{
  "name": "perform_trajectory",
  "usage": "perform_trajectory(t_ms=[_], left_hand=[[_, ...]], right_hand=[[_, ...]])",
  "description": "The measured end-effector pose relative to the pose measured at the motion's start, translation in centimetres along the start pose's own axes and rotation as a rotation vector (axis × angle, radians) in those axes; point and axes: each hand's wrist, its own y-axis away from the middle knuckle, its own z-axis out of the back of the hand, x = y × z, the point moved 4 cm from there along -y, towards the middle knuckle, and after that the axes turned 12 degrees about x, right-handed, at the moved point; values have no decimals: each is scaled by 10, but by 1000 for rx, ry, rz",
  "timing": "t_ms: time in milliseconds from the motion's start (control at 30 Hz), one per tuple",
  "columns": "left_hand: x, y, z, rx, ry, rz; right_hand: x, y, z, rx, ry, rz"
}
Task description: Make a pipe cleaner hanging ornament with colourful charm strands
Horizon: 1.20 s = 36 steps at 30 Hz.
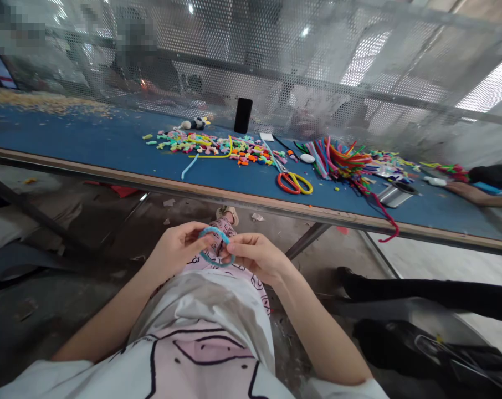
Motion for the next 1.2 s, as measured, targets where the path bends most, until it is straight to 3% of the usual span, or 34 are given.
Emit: perform_trajectory(t_ms=[200, 500, 600, 733, 833, 933, 1067, 1200], left_hand=[[17, 5, -5, -1, 377, 113], [15, 2, -9, -19, 425, 156], [17, 2, -11, -22, 533, 164], [20, 2, -17, 66, 769, 195], [22, 1, -18, 56, 818, 179], [23, -1, -16, 30, 795, 201], [25, -2, -9, -6, 764, 260], [27, -2, -7, 27, 730, 312]], right_hand=[[-3, -1, 5, -132, 11, 69], [-2, 9, 5, -472, 512, 339], [-3, 9, 5, -512, 503, 337], [-6, 8, 7, -588, 419, 353], [-10, 7, 8, -606, 374, 368], [-9, 6, 12, -555, 293, 332], [-7, -1, 15, -252, 27, 83], [-5, -3, 14, -82, -82, -54]])
